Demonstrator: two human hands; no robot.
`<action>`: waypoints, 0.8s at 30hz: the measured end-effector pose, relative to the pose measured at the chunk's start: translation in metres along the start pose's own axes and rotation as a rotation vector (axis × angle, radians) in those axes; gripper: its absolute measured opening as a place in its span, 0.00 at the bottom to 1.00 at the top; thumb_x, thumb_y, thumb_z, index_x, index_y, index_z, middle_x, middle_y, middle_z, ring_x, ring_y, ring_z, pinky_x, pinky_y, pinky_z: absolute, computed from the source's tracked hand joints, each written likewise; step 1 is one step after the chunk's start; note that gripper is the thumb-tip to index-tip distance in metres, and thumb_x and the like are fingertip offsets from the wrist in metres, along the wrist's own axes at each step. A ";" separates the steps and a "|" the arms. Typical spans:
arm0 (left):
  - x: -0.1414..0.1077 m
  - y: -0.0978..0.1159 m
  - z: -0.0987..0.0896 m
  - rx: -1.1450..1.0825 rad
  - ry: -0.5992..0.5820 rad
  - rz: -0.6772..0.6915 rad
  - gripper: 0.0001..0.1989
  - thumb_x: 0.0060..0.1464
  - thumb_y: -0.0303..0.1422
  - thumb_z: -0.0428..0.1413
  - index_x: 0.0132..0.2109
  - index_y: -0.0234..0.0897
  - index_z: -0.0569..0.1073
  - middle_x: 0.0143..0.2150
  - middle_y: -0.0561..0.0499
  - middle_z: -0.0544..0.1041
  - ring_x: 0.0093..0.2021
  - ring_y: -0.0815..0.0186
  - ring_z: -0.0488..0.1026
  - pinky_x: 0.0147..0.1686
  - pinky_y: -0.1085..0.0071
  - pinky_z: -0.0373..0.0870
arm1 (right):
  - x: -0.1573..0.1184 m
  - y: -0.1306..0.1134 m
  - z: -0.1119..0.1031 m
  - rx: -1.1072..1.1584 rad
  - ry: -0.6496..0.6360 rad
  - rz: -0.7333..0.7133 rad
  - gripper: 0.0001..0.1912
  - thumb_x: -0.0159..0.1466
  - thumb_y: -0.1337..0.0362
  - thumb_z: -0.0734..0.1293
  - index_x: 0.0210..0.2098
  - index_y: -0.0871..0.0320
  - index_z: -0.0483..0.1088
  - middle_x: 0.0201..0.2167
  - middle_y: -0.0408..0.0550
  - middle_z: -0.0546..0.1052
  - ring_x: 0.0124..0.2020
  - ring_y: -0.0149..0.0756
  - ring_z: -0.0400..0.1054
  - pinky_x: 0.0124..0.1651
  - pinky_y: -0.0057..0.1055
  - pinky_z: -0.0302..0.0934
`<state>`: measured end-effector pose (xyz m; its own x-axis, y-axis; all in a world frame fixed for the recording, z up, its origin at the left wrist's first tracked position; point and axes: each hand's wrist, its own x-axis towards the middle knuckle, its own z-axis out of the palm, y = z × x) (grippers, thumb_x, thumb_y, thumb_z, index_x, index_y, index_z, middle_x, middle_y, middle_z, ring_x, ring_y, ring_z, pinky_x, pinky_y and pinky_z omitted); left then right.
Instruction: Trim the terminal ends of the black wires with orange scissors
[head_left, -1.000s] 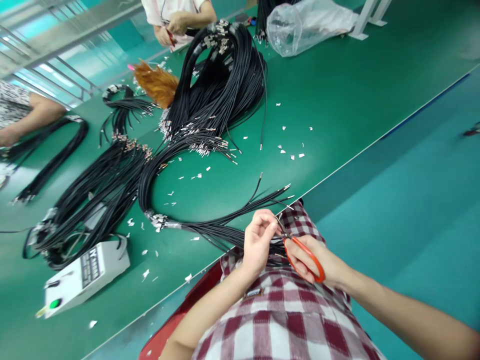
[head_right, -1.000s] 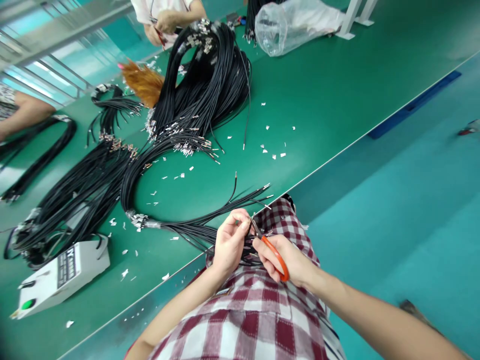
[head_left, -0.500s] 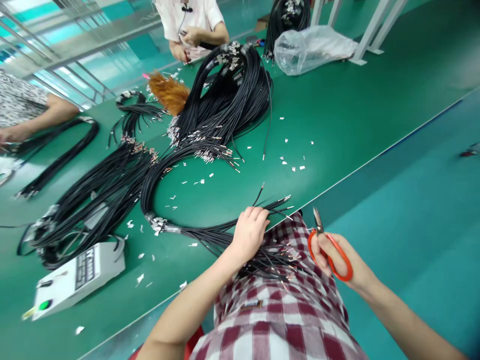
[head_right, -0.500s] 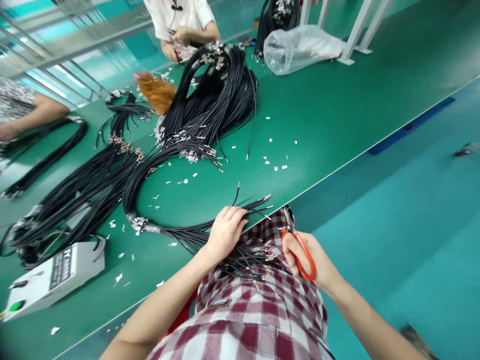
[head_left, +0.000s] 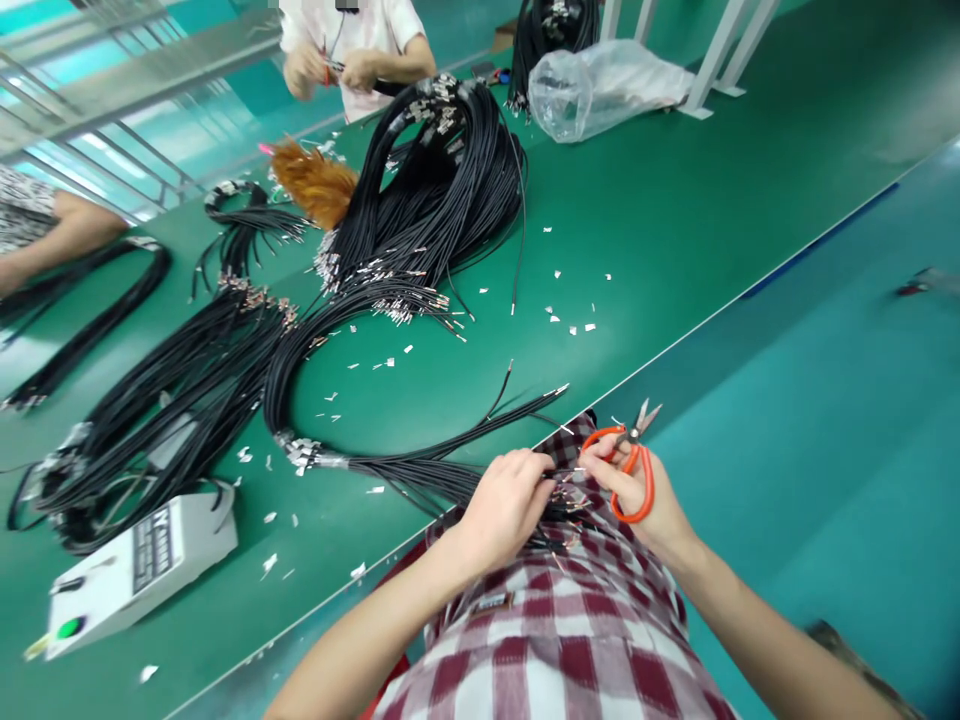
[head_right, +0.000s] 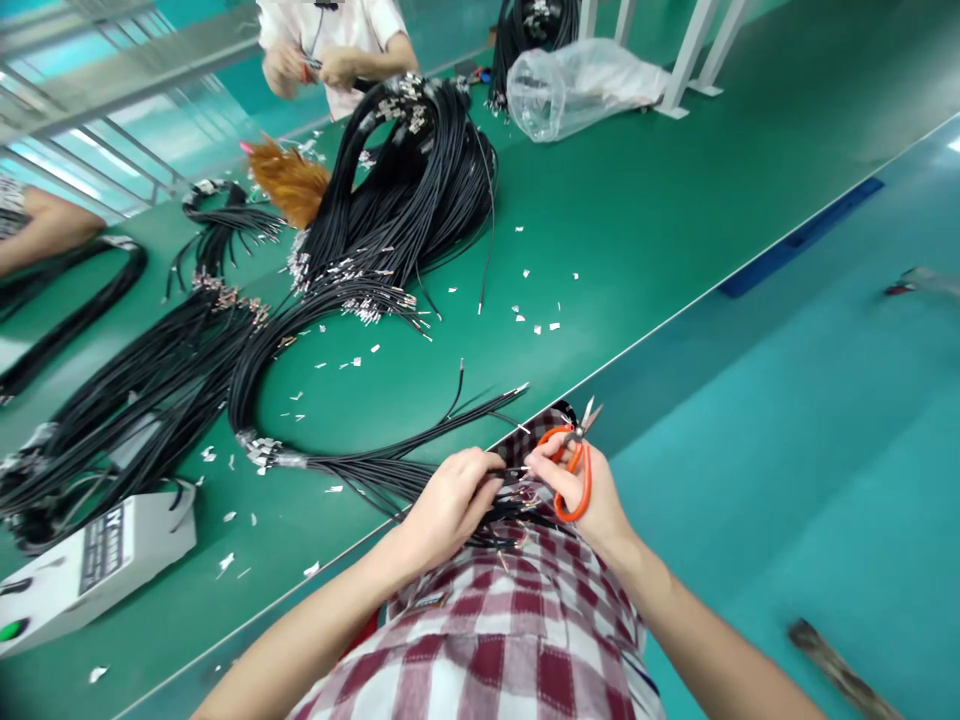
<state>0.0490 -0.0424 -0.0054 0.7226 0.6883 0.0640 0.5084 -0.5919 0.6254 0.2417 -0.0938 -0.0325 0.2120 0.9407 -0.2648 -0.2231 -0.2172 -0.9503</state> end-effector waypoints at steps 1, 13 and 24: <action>0.002 0.005 -0.001 -0.039 -0.003 0.010 0.08 0.66 0.30 0.47 0.48 0.36 0.69 0.41 0.45 0.77 0.40 0.61 0.73 0.42 0.63 0.69 | -0.002 -0.002 0.002 0.050 -0.020 0.002 0.12 0.59 0.59 0.74 0.28 0.56 0.68 0.28 0.41 0.74 0.31 0.32 0.68 0.38 0.31 0.61; -0.004 0.020 -0.003 -0.516 0.299 -0.111 0.05 0.64 0.28 0.51 0.41 0.36 0.71 0.30 0.52 0.76 0.27 0.73 0.71 0.30 0.78 0.68 | -0.010 -0.004 0.036 0.572 -0.170 0.201 0.16 0.52 0.66 0.78 0.30 0.54 0.67 0.28 0.38 0.74 0.29 0.28 0.68 0.34 0.25 0.63; -0.004 0.022 -0.004 -0.574 0.289 -0.169 0.04 0.63 0.30 0.54 0.43 0.36 0.71 0.33 0.52 0.74 0.29 0.73 0.69 0.30 0.78 0.66 | -0.003 -0.018 0.028 0.275 -0.110 -0.020 0.13 0.57 0.64 0.75 0.31 0.53 0.65 0.29 0.39 0.74 0.32 0.31 0.69 0.40 0.30 0.63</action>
<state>0.0552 -0.0566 0.0116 0.4596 0.8841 0.0843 0.2162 -0.2034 0.9549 0.2184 -0.0855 -0.0100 0.1182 0.9700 -0.2125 -0.4725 -0.1333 -0.8712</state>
